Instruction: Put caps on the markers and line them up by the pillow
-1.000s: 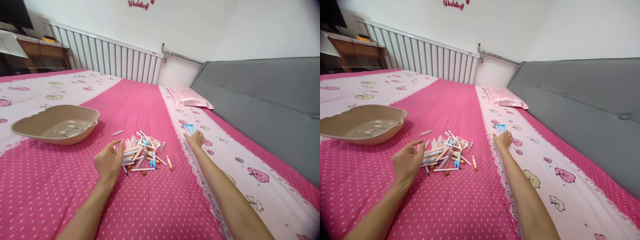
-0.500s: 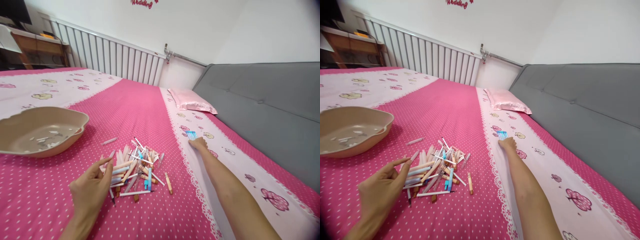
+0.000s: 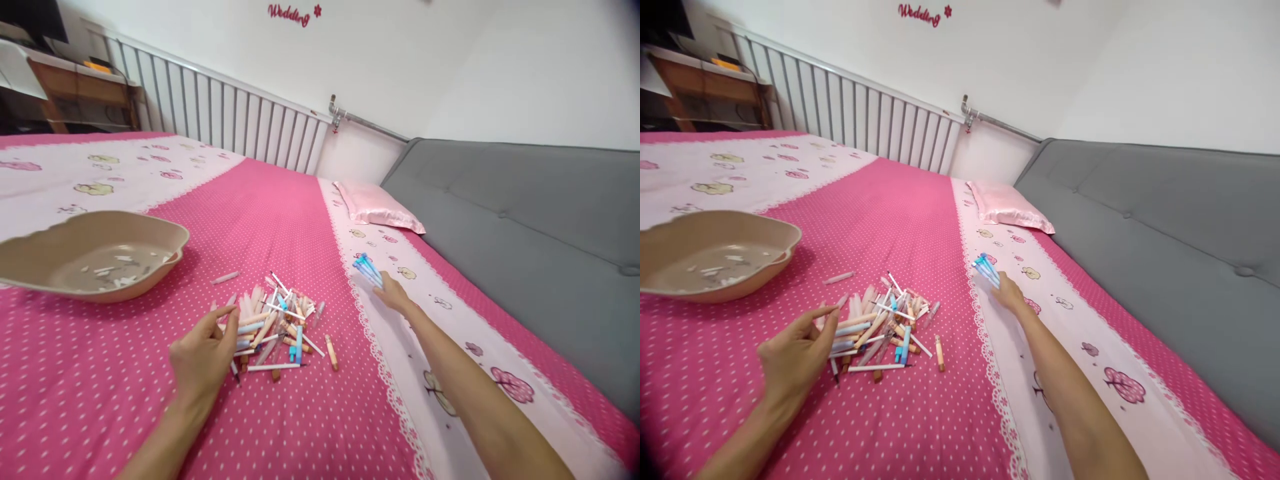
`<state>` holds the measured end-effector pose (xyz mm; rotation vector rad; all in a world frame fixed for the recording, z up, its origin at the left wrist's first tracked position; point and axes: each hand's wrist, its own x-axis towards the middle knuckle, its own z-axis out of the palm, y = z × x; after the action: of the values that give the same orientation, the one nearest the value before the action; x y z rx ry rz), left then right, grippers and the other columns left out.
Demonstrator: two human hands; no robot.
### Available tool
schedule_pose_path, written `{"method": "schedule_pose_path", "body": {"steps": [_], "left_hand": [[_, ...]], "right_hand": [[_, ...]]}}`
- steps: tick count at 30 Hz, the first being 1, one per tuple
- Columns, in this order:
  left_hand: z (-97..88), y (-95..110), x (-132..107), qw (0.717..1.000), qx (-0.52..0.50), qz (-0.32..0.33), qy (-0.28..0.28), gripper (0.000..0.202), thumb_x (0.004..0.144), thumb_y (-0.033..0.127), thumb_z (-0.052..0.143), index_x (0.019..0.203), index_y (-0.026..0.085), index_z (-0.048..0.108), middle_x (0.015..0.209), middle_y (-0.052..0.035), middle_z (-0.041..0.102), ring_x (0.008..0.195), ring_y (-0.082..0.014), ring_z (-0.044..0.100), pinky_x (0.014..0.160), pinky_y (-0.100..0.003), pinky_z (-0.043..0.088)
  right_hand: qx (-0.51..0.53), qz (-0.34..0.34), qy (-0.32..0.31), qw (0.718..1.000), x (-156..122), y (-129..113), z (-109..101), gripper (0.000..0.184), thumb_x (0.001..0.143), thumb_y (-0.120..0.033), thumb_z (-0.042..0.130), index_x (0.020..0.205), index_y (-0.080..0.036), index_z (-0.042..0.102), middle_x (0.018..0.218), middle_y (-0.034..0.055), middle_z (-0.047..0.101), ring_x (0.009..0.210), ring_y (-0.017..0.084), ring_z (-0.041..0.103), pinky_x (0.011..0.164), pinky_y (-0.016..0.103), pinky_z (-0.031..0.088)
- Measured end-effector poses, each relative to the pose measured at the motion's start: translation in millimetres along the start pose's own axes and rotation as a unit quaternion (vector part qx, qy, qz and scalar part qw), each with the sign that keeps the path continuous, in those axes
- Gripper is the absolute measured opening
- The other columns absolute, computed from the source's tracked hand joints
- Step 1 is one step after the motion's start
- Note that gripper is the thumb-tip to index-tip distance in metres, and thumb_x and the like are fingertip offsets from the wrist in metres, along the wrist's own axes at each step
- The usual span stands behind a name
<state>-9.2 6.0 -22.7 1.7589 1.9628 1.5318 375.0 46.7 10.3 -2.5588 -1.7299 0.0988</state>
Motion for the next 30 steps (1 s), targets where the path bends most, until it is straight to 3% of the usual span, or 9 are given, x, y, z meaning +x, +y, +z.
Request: {"method": "schedule_pose_path", "body": {"steps": [4, 7, 10, 15, 20, 24, 27, 30], "left_hand": [[3.9, -6, 0, 1.0, -0.011, -0.002, -0.004, 0.032, 0.079, 0.041, 0.051, 0.09, 0.018, 0.071, 0.046, 0.0036, 0.048, 0.045, -0.0104, 0.045, 0.052, -0.02, 0.029], [-1.4, -10, -8, 0.998, -0.04, -0.017, -0.036, 0.034, 0.08, 0.042, 0.049, 0.091, 0.018, 0.071, 0.046, 0.0025, 0.049, 0.046, -0.011, 0.044, 0.054, -0.021, 0.028], [-21.3, -14, -26, 0.994, -0.08, -0.047, -0.066, 0.034, 0.078, 0.041, 0.05, 0.091, 0.018, 0.07, 0.047, 0.0027, 0.048, 0.047, -0.0115, 0.043, 0.055, -0.022, 0.028], [-78.6, -32, -66, 0.982, -0.126, -0.066, -0.121, 0.031, 0.078, 0.039, 0.049, 0.088, 0.016, 0.068, 0.049, 0.0043, 0.045, 0.048, -0.0116, 0.044, 0.054, -0.022, 0.031], [-126.4, -51, -94, 0.949, -0.218, -0.06, -0.218, 0.031, 0.079, 0.039, 0.05, 0.09, 0.014, 0.065, 0.055, 0.0029, 0.051, 0.05, -0.0116, 0.045, 0.052, -0.022, 0.036], [-142.9, -59, -104, 0.92, -0.279, -0.052, -0.269, 0.031, 0.079, 0.038, 0.052, 0.093, 0.013, 0.063, 0.059, 0.0018, 0.053, 0.053, -0.0116, 0.047, 0.053, -0.022, 0.038], [-145.2, -63, -107, 0.905, -0.312, -0.049, -0.285, 0.032, 0.078, 0.039, 0.053, 0.094, 0.013, 0.063, 0.061, 0.0019, 0.053, 0.055, -0.0116, 0.048, 0.054, -0.022, 0.038], [-143.5, -68, -108, 0.898, -0.329, -0.047, -0.288, 0.032, 0.075, 0.039, 0.056, 0.092, 0.014, 0.063, 0.061, 0.0017, 0.053, 0.056, -0.0114, 0.047, 0.055, -0.022, 0.039]], "right_hand": [[-0.08, -0.159, -0.026, 0.984, -49, -37, -55, 0.038, 0.079, -0.02, 0.053, 0.117, -0.024, 0.048, 0.103, 0.0035, 0.065, 0.088, 0.019, 0.061, 0.066, 0.025, 0.041], [-0.153, -0.228, -0.045, 0.961, -84, -79, -86, 0.031, 0.074, -0.011, 0.057, 0.102, -0.023, 0.057, 0.099, 0.0049, 0.066, 0.089, 0.021, 0.062, 0.068, 0.027, 0.041], [-0.206, -0.246, -0.044, 0.946, -115, -121, -96, 0.029, 0.075, -0.002, 0.053, 0.098, -0.019, 0.061, 0.101, 0.0116, 0.067, 0.094, 0.024, 0.062, 0.073, 0.032, 0.042], [-0.231, -0.233, -0.033, 0.944, -155, -164, -94, 0.028, 0.08, -0.002, 0.05, 0.099, -0.017, 0.065, 0.102, 0.0175, 0.067, 0.102, 0.029, 0.061, 0.08, 0.039, 0.044], [-0.206, -0.172, -0.033, 0.963, -178, -178, -110, 0.026, 0.08, 0.0, 0.052, 0.099, -0.012, 0.065, 0.108, 0.0179, 0.064, 0.108, 0.03, 0.057, 0.087, 0.045, 0.043], [-0.133, -0.113, -0.056, 0.983, -195, -173, -118, 0.023, 0.085, -0.019, 0.058, 0.108, -0.014, 0.059, 0.115, 0.0095, 0.059, 0.108, 0.024, 0.055, 0.091, 0.047, 0.044], [-0.018, -0.085, -0.094, 0.992, -210, -159, -104, 0.026, 0.087, -0.029, 0.057, 0.109, -0.015, 0.058, 0.112, 0.0073, 0.059, 0.1, 0.02, 0.058, 0.086, 0.043, 0.048], [0.144, -0.056, -0.106, 0.982, -227, -148, -70, 0.028, 0.088, -0.031, 0.055, 0.11, -0.014, 0.057, 0.109, 0.0069, 0.059, 0.092, 0.018, 0.06, 0.078, 0.038, 0.052]]}}
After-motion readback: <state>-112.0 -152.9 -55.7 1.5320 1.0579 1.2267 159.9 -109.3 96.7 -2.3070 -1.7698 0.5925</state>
